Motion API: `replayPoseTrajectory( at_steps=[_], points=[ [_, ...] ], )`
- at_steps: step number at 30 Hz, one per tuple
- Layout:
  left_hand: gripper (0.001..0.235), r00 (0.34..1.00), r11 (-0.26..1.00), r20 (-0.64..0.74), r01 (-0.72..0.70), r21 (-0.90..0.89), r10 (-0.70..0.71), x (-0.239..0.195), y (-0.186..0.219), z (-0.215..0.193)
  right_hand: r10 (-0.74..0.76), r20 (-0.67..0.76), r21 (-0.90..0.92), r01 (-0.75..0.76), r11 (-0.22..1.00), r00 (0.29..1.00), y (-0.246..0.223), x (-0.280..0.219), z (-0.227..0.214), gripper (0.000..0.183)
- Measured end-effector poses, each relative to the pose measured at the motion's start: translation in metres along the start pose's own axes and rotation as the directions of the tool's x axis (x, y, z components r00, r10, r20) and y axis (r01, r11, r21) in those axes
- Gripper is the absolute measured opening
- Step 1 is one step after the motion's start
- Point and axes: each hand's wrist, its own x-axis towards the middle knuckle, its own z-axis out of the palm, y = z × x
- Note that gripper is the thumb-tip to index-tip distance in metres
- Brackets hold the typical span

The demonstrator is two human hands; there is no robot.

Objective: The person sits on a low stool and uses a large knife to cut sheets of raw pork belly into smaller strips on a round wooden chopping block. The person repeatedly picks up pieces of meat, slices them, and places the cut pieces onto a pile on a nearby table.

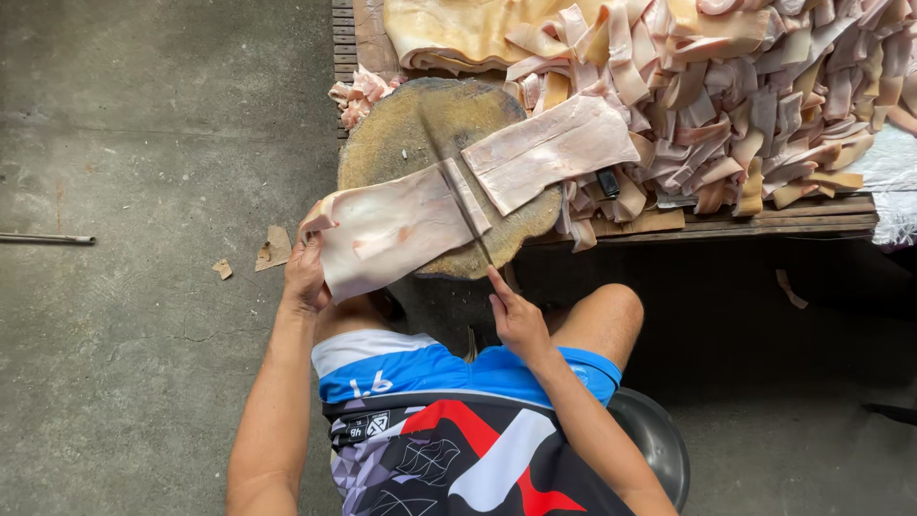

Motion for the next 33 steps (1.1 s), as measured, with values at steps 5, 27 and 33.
replayPoseTrajectory(
  at_steps=[5,27,33],
  points=[
    [0.043,0.992,0.993,0.097,-0.091,0.077,0.083,0.014,0.003,-0.003,0.163,0.017,0.058,-0.164,0.985,0.987,0.010,-0.006,-0.017,0.057],
    [0.043,0.994,0.999,0.097,-0.044,0.017,0.042,0.006,-0.003,0.025,-0.122,-0.129,0.592,0.175,0.786,0.984,-0.050,0.001,-0.081,0.060],
    [0.043,0.993,0.998,0.109,-0.036,-0.048,0.041,0.014,-0.007,0.020,-0.212,-0.241,0.335,0.287,0.897,0.947,-0.008,0.005,-0.021,0.056]
  ],
)
